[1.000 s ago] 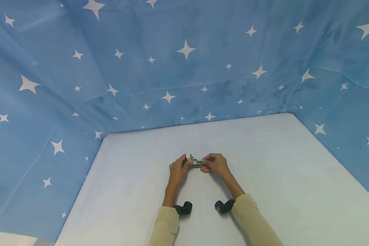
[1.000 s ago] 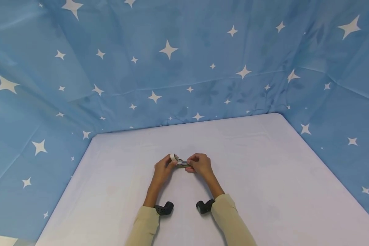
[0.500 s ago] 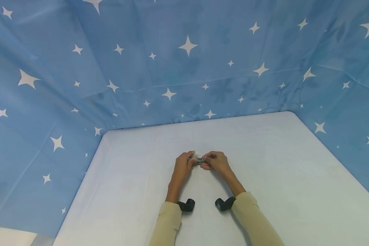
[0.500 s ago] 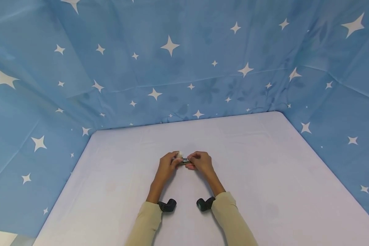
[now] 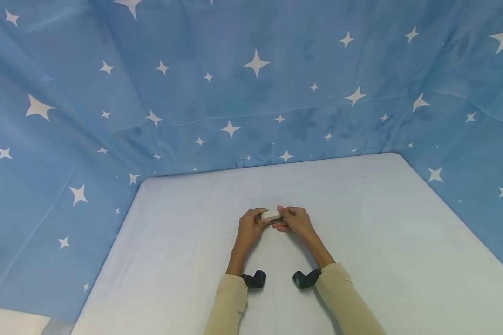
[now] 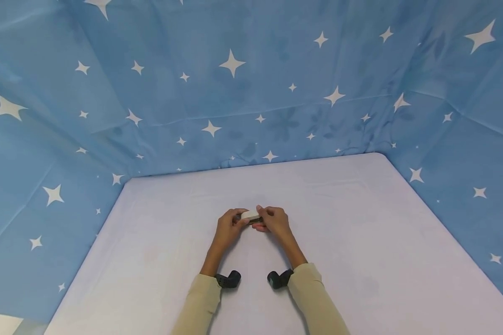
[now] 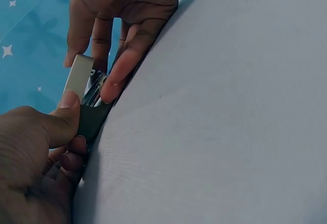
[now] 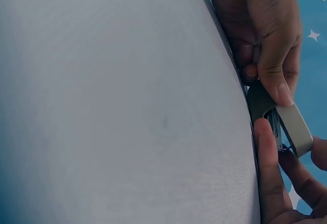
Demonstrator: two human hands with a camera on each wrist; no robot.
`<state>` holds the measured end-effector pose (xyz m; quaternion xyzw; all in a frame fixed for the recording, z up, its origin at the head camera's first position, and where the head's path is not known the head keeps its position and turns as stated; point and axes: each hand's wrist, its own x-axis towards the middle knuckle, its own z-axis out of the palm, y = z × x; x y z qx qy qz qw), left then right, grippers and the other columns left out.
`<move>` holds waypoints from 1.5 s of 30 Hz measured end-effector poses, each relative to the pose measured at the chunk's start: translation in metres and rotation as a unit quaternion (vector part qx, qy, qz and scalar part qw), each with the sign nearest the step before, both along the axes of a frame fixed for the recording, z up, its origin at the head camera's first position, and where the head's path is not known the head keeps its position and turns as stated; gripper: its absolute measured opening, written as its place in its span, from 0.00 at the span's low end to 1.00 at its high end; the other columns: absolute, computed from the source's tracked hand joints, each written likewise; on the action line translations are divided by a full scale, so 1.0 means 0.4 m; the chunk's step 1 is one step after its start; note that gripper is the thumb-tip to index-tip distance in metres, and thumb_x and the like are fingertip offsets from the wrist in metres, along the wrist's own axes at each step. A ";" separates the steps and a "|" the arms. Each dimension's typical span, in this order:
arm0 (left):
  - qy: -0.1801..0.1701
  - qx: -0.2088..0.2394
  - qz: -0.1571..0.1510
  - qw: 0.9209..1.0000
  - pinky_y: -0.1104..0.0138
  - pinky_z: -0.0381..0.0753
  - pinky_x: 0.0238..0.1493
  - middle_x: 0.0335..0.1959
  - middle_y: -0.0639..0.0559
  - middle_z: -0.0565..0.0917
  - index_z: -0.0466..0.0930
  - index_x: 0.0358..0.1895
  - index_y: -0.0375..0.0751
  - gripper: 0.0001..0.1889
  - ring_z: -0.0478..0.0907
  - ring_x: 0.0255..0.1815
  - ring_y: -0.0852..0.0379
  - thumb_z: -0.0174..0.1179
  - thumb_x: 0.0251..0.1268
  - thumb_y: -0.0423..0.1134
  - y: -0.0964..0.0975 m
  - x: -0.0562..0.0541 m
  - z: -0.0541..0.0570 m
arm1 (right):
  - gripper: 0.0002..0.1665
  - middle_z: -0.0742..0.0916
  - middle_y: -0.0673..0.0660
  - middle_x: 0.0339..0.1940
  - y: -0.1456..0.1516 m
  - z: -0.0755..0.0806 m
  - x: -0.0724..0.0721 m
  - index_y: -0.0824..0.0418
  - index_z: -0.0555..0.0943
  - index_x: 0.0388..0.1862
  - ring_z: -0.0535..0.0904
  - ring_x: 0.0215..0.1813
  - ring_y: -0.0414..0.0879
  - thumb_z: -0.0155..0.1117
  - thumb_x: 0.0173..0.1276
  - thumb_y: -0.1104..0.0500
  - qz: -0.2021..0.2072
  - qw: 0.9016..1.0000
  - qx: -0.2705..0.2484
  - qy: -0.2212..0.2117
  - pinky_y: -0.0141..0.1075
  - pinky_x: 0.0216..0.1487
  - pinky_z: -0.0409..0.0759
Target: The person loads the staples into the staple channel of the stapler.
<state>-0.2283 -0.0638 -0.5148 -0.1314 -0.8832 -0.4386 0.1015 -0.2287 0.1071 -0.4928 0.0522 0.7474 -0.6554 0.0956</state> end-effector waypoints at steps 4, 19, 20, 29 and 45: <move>-0.029 0.012 0.006 0.999 0.70 0.75 0.37 0.40 0.47 0.84 0.84 0.50 0.42 0.17 0.74 0.35 0.60 0.65 0.61 0.45 0.000 0.001 0.005 | 0.31 0.89 0.68 0.35 0.003 0.001 0.000 0.74 0.77 0.57 0.89 0.30 0.45 0.56 0.74 0.45 -0.003 1.000 -0.019 0.002 0.31 0.35 0.85; -0.084 0.057 0.029 0.994 0.70 0.73 0.34 0.37 0.50 0.81 0.82 0.54 0.47 0.16 0.72 0.32 0.62 0.63 0.65 0.44 0.002 0.022 -0.001 | 0.29 0.89 0.66 0.38 0.003 -0.005 0.007 0.71 0.76 0.59 0.89 0.30 0.43 0.58 0.73 0.47 -0.010 1.000 -0.020 -0.018 0.30 0.35 0.85; -0.081 0.059 0.030 0.995 0.69 0.73 0.34 0.37 0.50 0.81 0.82 0.54 0.46 0.15 0.72 0.32 0.61 0.63 0.65 0.44 0.003 0.023 0.000 | 0.28 0.88 0.67 0.40 0.003 -0.006 0.007 0.70 0.76 0.59 0.89 0.31 0.44 0.58 0.74 0.48 -0.012 1.000 -0.023 -0.017 0.31 0.36 0.85; -0.079 0.065 0.037 0.994 0.71 0.73 0.35 0.39 0.50 0.82 0.83 0.53 0.46 0.15 0.72 0.32 0.63 0.64 0.64 0.42 0.009 0.030 0.001 | 0.23 0.85 0.70 0.49 0.004 -0.013 0.013 0.68 0.78 0.58 0.89 0.32 0.45 0.57 0.75 0.51 -0.020 0.999 -0.029 0.005 0.32 0.35 0.86; -0.072 0.065 0.041 0.994 0.70 0.74 0.35 0.39 0.48 0.83 0.83 0.51 0.45 0.13 0.73 0.32 0.62 0.65 0.64 0.40 0.011 0.027 0.009 | 0.22 0.82 0.73 0.55 0.006 -0.006 0.012 0.68 0.77 0.59 0.90 0.35 0.52 0.55 0.76 0.53 -0.002 0.999 -0.036 0.031 0.36 0.37 0.87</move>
